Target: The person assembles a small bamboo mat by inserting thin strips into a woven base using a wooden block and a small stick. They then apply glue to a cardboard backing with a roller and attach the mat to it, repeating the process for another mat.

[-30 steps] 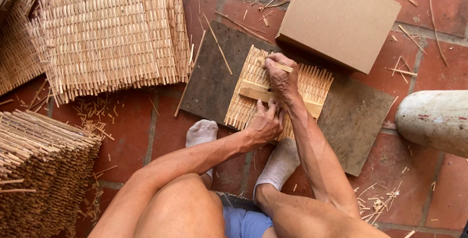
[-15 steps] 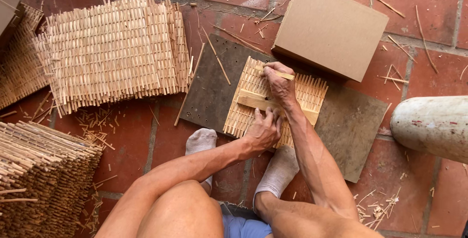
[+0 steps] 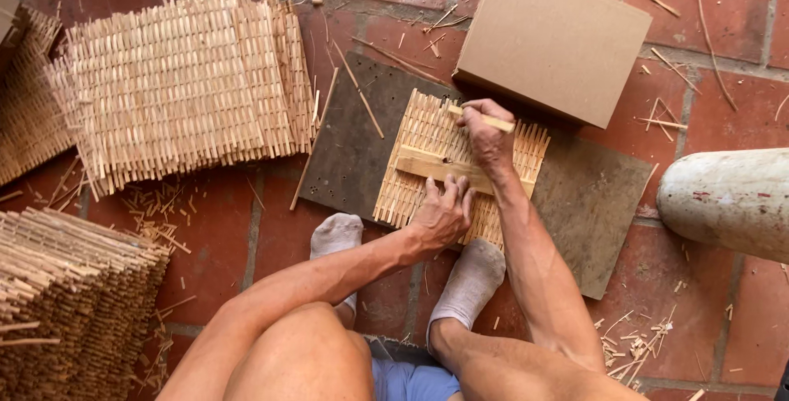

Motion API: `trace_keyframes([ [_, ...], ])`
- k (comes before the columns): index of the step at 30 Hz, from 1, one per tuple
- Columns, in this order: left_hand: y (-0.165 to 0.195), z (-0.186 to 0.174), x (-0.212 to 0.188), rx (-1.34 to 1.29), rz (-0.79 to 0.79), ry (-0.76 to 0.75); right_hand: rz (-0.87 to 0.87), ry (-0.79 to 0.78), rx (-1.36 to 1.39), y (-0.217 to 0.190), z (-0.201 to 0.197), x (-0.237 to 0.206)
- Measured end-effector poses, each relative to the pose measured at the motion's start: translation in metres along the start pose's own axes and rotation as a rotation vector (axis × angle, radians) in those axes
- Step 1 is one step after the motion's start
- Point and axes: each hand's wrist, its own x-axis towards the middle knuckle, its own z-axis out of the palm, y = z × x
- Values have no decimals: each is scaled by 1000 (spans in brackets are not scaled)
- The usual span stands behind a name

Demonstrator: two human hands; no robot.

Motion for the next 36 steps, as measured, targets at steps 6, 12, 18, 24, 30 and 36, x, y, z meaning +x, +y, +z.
trace_keyframes([
  [6,1,7,0,-33,12,0,39,-63,-184,1,4,-5],
  [12,-1,9,2,-71,19,-1,107,-65,-66,7,-13,-2],
  [18,7,15,-2,-3,6,13,52,131,15,15,-37,-25],
  [24,6,5,-2,-56,17,1,166,-2,-96,-2,-48,-27],
  [30,8,1,-4,8,12,-5,70,103,-37,2,-56,-38],
  [36,7,7,-5,-44,30,29,48,-14,-141,13,-46,-32],
])
